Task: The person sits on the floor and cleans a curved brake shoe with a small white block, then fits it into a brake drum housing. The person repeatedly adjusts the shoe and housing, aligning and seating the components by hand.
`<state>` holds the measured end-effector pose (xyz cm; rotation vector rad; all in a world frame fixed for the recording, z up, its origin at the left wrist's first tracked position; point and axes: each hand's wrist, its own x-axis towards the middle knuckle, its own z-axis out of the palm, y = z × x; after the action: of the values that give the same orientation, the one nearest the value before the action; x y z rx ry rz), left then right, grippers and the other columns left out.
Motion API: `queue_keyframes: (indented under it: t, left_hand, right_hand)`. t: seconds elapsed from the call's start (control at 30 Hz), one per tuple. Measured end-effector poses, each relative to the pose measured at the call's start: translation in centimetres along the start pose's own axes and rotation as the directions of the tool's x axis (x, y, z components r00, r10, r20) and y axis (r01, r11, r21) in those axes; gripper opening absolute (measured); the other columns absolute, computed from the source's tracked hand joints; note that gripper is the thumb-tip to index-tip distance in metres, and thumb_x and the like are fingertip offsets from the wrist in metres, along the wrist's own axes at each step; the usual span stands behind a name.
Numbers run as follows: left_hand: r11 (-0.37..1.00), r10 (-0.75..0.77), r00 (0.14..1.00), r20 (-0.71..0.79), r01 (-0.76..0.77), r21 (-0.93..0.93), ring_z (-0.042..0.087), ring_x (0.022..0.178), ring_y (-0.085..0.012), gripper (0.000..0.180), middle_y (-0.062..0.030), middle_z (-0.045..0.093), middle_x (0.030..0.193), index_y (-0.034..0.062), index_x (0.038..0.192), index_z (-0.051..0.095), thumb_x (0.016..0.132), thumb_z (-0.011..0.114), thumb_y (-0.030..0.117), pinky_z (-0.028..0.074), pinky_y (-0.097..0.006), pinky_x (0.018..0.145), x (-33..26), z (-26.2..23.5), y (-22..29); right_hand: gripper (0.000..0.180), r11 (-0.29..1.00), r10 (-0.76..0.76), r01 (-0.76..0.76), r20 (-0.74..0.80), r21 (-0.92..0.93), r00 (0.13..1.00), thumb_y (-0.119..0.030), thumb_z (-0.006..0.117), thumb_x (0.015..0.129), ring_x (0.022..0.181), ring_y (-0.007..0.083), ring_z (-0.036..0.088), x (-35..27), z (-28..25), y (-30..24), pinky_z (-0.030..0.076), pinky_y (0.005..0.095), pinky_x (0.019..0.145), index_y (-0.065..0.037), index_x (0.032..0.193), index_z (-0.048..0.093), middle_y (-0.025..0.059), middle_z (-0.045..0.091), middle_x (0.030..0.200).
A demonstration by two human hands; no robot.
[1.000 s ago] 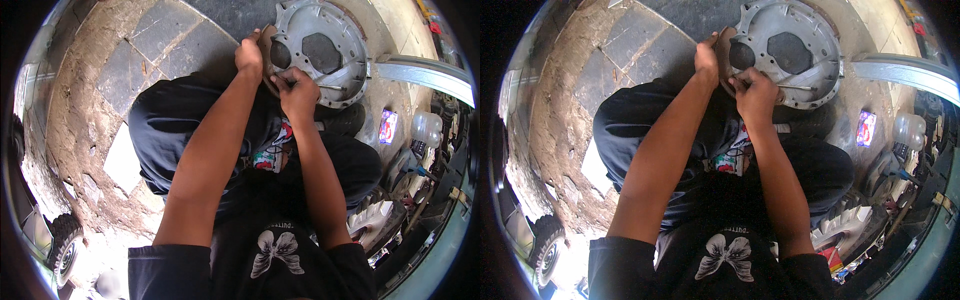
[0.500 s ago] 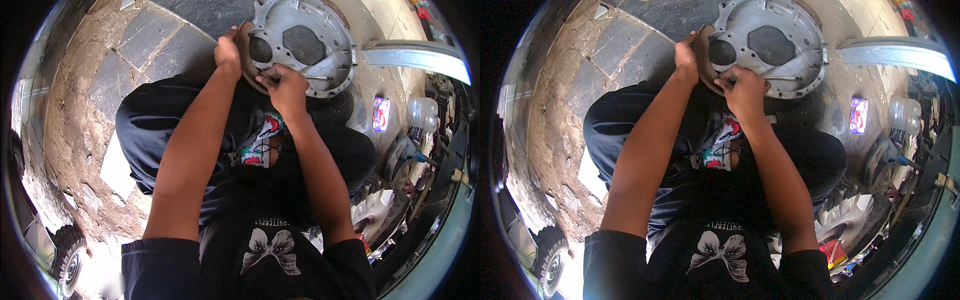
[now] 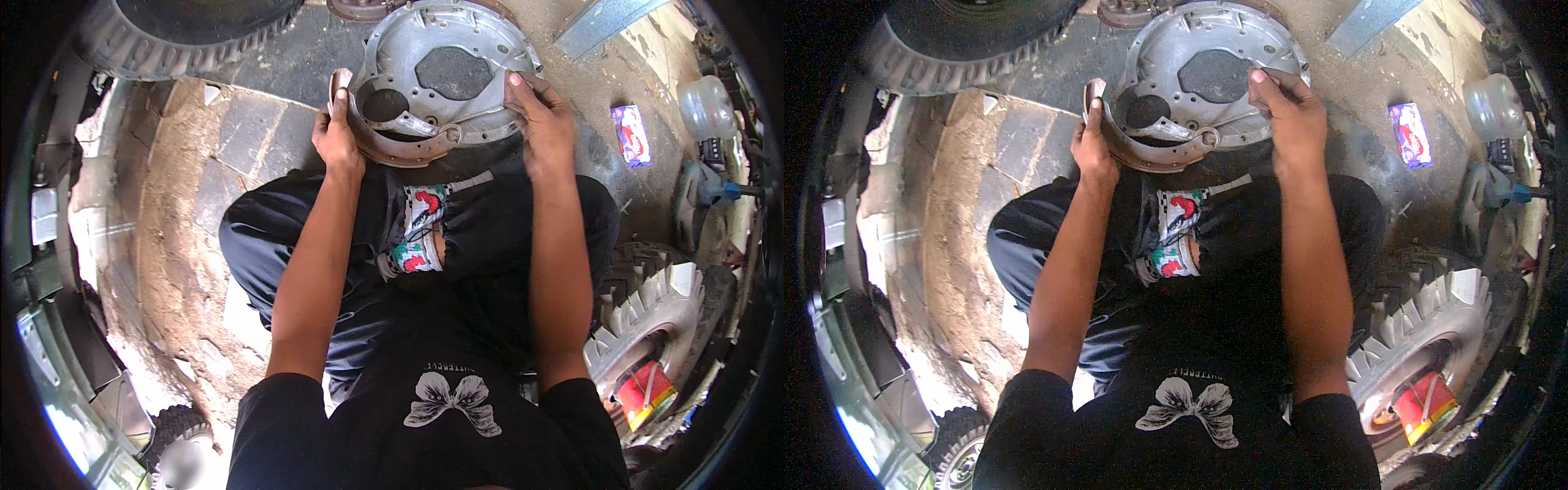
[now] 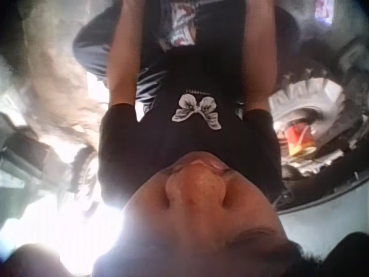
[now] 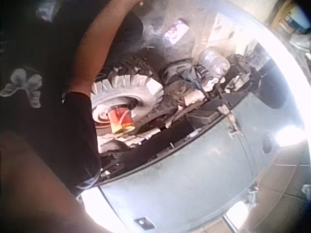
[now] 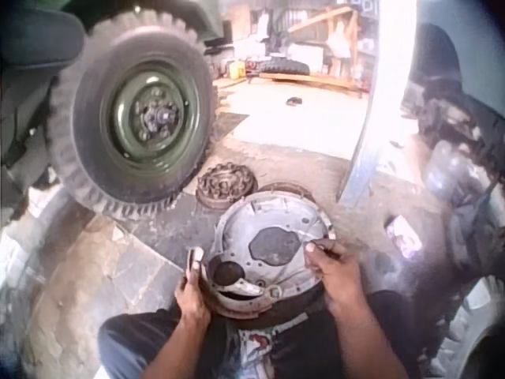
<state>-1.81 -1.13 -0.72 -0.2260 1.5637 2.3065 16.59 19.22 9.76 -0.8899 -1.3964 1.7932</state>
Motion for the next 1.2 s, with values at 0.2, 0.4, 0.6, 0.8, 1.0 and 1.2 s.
queue_keyframes:
  t: [0.2,0.4,0.6,0.8,1.0,1.2]
  left_hand:
    - [0.983,0.040,0.984,0.176,-0.007,-0.182,0.062,0.122,-0.0284,0.049,-0.0111,0.061,0.135,0.0042,0.143,0.054,0.102,0.068,0.027,0.051,-0.046,0.106,-4.0,0.0,3.7]
    - [0.965,-0.030,0.999,0.026,0.036,-0.260,0.059,0.111,-0.0269,0.041,-0.0037,0.059,0.115,0.0190,0.137,0.056,0.102,0.064,0.039,0.044,-0.053,0.110,-10.6,2.0,6.5]
    - [0.966,-0.018,0.992,0.125,0.049,-0.255,0.059,0.105,-0.0271,0.032,-0.0045,0.060,0.105,0.0169,0.119,0.060,0.100,0.068,0.041,0.047,-0.056,0.102,-14.8,2.9,7.4]
    - [0.964,-0.038,0.978,0.206,0.090,-0.251,0.056,0.114,-0.0297,0.049,-0.0123,0.059,0.113,0.0081,0.130,0.055,0.102,0.060,0.049,0.043,-0.053,0.106,-17.2,4.4,7.3]
    - [0.909,0.023,0.943,0.333,0.119,-0.399,0.055,0.130,-0.0384,0.062,-0.0275,0.055,0.141,0.0058,0.145,0.047,0.100,0.053,0.048,0.036,-0.059,0.118,-18.5,5.3,8.4]
    - [0.929,0.104,0.929,0.356,0.037,-0.368,0.050,0.137,-0.0427,0.071,-0.0306,0.048,0.148,0.0070,0.153,0.040,0.100,0.051,0.053,0.030,-0.062,0.122,-18.7,4.9,9.0]
  right_hand:
    - [0.030,0.982,-0.099,0.099,-0.006,0.160,0.995,-0.020,0.084,0.087,0.079,0.0140,0.070,0.4,4.5,3.0,0.055,0.0274,0.077,0.004,0.102,0.073,0.0078,0.076,0.089]
    - [0.027,0.944,-0.152,0.147,0.007,-0.296,0.988,-0.025,0.082,0.088,0.076,0.0156,0.072,1.4,3.6,2.9,0.055,0.0307,0.078,-0.002,0.101,0.075,0.0061,0.077,0.086]
    - [0.020,0.990,-0.009,0.006,0.021,0.143,1.000,-0.015,0.074,0.096,0.085,0.0112,0.066,1.7,3.3,2.7,0.052,0.0254,0.075,0.003,0.105,0.070,0.0054,0.073,0.092]
    - [0.021,0.865,0.148,-0.121,-0.016,0.486,0.989,-0.014,0.069,0.099,0.080,0.0234,0.073,1.2,3.2,1.4,0.061,0.0364,0.068,0.004,0.107,0.066,0.0105,0.070,0.096]
    - [0.023,0.787,0.146,-0.118,0.003,0.605,0.989,-0.014,0.068,0.099,0.076,0.0306,0.075,0.7,2.9,-0.6,0.065,0.0425,0.061,0.005,0.109,0.062,0.0117,0.067,0.094]
    - [0.025,0.684,0.127,-0.127,0.054,0.718,0.990,-0.018,0.072,0.096,0.086,0.0291,0.075,-0.8,2.5,-2.7,0.064,0.0427,0.067,-0.001,0.112,0.064,0.0092,0.069,0.100]
